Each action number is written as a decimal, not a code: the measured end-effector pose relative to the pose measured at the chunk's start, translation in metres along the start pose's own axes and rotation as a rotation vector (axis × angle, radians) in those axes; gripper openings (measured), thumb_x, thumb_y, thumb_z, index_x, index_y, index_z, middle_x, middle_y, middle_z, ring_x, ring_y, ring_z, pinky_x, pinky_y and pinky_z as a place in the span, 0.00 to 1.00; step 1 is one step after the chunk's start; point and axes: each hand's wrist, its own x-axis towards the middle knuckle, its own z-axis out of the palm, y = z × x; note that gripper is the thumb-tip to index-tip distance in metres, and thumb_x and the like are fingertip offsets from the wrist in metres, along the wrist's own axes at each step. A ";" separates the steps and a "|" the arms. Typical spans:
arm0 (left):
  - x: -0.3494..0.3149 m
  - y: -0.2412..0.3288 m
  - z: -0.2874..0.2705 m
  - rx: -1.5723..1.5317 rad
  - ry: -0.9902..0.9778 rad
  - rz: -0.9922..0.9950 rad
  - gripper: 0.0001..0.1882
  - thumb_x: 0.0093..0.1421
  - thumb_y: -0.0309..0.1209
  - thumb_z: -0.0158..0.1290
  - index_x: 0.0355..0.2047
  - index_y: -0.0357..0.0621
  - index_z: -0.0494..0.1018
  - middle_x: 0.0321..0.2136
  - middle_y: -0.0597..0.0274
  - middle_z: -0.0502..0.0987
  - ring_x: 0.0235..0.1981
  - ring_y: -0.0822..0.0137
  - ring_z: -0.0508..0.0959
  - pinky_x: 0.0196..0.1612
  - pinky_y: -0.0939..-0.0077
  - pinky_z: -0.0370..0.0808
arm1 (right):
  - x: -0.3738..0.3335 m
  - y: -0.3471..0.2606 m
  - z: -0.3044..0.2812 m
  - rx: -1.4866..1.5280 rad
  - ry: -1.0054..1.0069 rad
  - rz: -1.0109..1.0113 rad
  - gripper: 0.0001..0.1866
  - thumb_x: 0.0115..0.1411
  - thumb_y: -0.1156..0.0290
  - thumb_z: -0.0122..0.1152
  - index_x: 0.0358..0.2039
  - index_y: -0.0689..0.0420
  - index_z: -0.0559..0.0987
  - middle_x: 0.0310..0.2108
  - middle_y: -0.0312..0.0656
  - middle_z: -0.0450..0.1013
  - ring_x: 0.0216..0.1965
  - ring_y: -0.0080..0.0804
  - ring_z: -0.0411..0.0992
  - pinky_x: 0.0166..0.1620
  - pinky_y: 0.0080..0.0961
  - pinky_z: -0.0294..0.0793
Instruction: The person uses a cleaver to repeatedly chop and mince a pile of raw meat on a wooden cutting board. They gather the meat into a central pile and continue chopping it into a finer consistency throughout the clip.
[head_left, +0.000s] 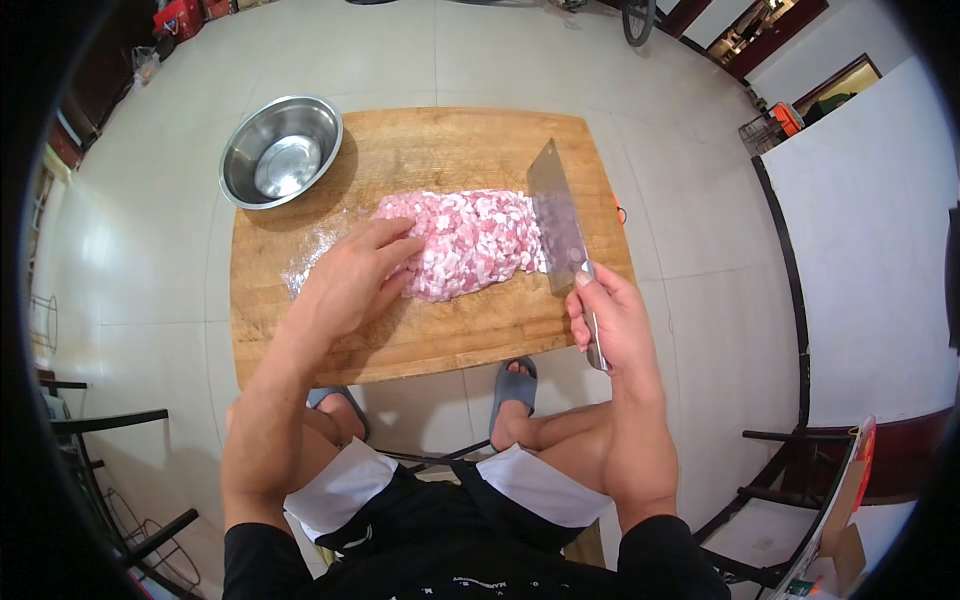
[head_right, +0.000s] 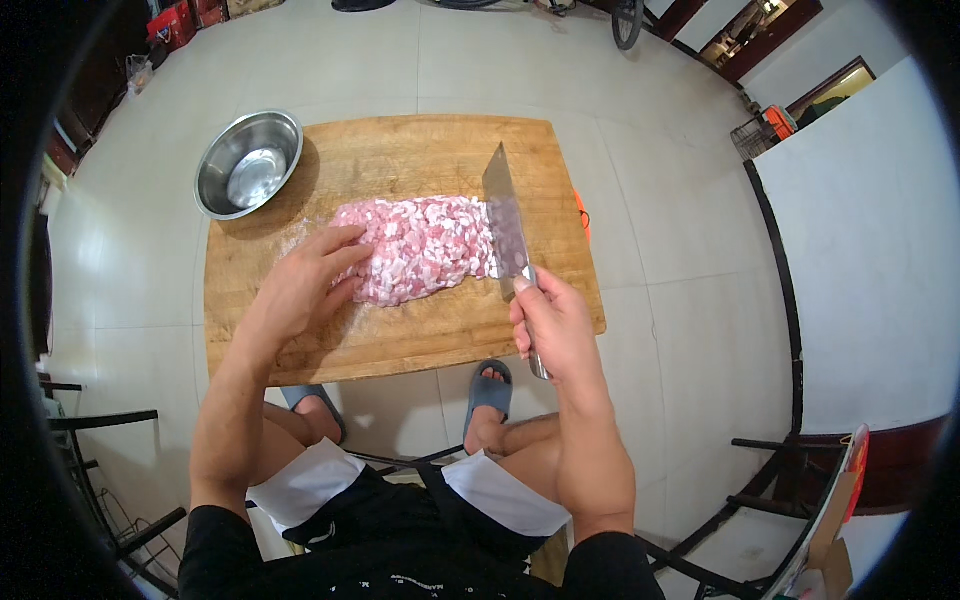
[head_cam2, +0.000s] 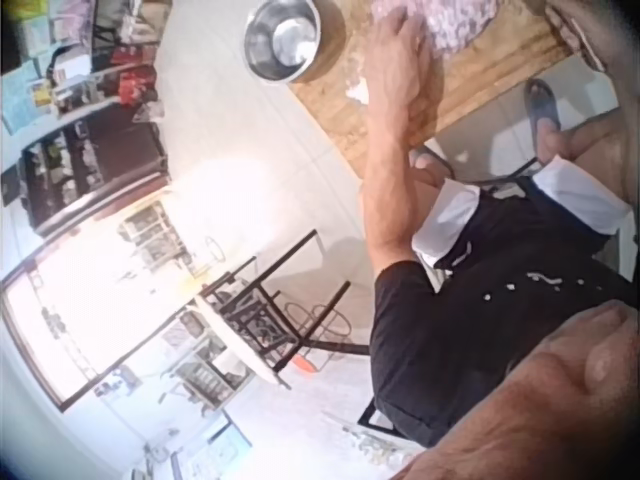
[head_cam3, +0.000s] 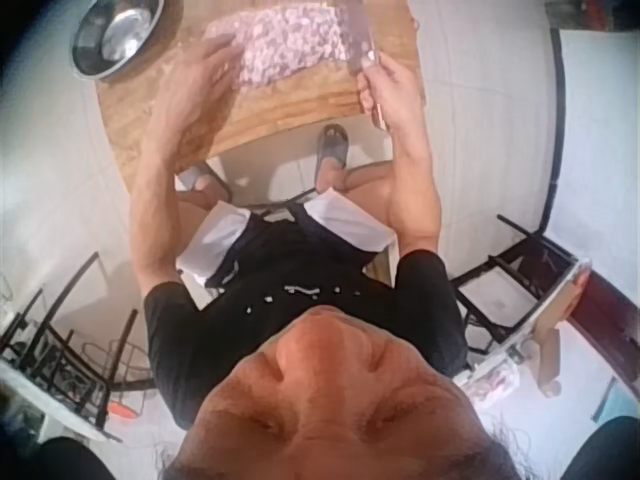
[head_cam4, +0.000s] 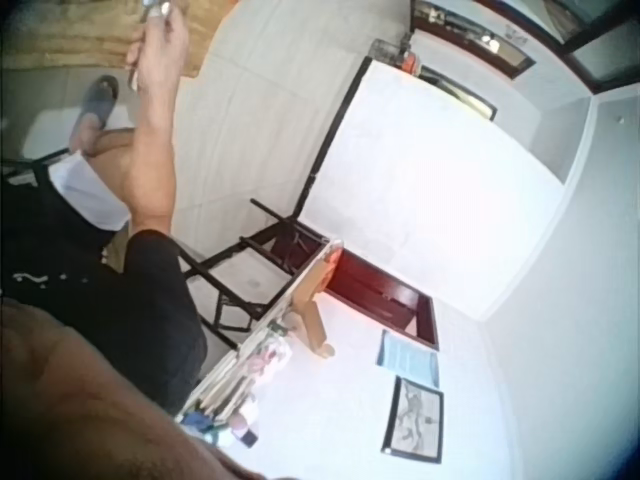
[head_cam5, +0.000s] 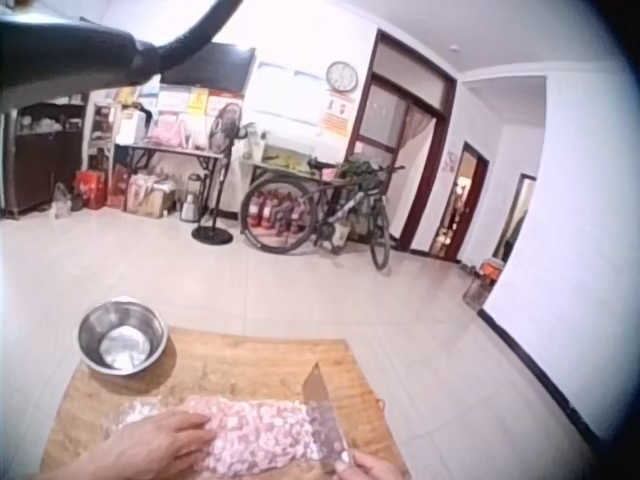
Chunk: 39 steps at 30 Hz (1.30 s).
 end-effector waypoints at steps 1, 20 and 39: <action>0.000 -0.001 0.000 -0.005 -0.012 -0.012 0.23 0.62 0.25 0.64 0.59 0.44 0.81 0.64 0.50 0.77 0.64 0.47 0.77 0.65 0.57 0.77 | -0.002 -0.002 0.001 0.009 0.019 -0.028 0.11 0.78 0.65 0.55 0.49 0.59 0.79 0.26 0.34 0.71 0.17 0.17 0.67 0.19 0.20 0.67; -0.001 0.000 0.001 0.001 0.005 0.000 0.23 0.62 0.26 0.64 0.59 0.44 0.81 0.63 0.51 0.77 0.64 0.47 0.77 0.64 0.57 0.77 | -0.011 -0.003 -0.002 0.052 0.028 -0.183 0.15 0.79 0.66 0.55 0.57 0.60 0.79 0.27 0.33 0.72 0.17 0.16 0.67 0.19 0.19 0.67; 0.000 -0.001 0.001 0.000 -0.003 -0.001 0.22 0.62 0.25 0.64 0.58 0.43 0.80 0.64 0.50 0.77 0.63 0.47 0.78 0.64 0.57 0.77 | -0.003 0.004 0.006 -0.056 -0.031 0.029 0.10 0.78 0.66 0.54 0.46 0.60 0.78 0.27 0.33 0.72 0.18 0.17 0.67 0.21 0.19 0.67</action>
